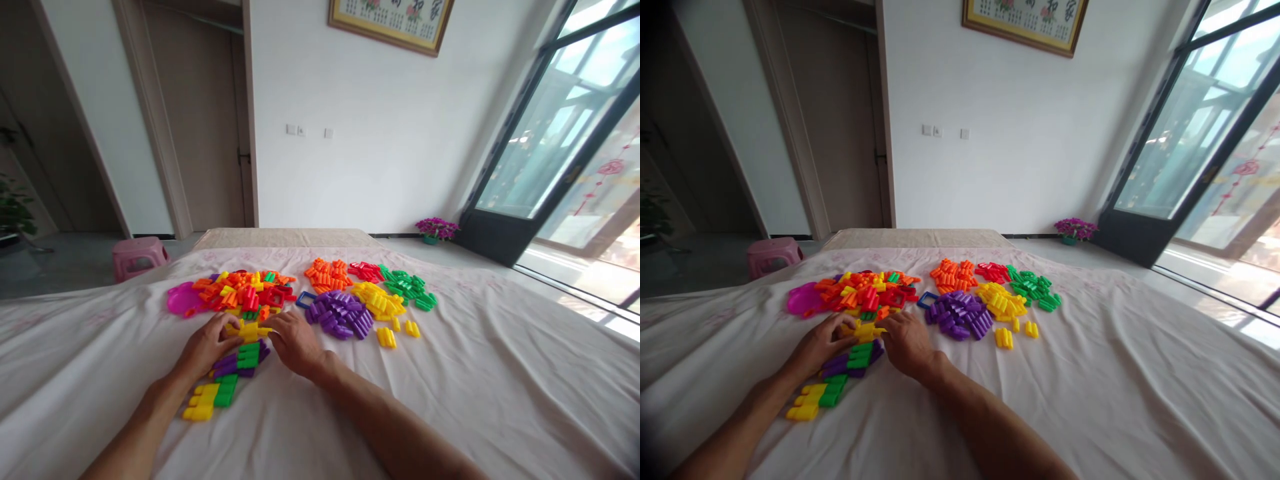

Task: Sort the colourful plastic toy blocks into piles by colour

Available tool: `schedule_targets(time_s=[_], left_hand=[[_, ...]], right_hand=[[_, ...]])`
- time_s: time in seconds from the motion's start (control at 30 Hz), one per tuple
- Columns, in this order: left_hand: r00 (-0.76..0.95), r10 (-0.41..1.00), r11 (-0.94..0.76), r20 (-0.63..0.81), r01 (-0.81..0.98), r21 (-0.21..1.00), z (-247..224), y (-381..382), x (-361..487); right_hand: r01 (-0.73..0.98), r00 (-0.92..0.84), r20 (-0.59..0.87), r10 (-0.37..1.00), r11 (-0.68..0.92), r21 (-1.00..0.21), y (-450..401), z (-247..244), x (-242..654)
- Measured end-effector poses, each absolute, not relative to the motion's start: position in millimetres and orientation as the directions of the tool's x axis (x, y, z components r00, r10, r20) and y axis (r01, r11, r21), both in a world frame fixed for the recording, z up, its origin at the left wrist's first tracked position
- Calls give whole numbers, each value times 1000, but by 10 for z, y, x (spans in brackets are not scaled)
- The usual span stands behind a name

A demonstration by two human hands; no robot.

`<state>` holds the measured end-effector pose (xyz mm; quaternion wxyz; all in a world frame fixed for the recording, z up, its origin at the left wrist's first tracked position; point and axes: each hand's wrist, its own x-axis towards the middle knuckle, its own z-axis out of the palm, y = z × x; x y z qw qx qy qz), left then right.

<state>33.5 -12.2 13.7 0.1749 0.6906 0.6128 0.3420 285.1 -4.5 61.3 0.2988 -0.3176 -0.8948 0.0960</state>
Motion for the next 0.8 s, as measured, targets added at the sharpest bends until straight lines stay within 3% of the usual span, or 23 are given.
schedule_targets(time_s=[0.23, 0.4, 0.57, 0.8], left_hand=[[-3, 964, -226, 268, 527, 819, 131, -121, 422], [4, 958, -251, 286, 489, 835, 145, -121, 507], [-12, 964, -226, 266, 494, 840, 191, -130, 521], [-128, 973, -109, 193, 484, 868, 139, -87, 315]], right_hand=[[582, -612, 418, 672, 740, -337, -64, 580, 2770], [590, -585, 421, 694, 719, -367, -6, 532, 2793], [515, -562, 443, 698, 715, -473, 59, 504, 2825], [615, -436, 418, 797, 603, -508, 364, 962, 3346]])
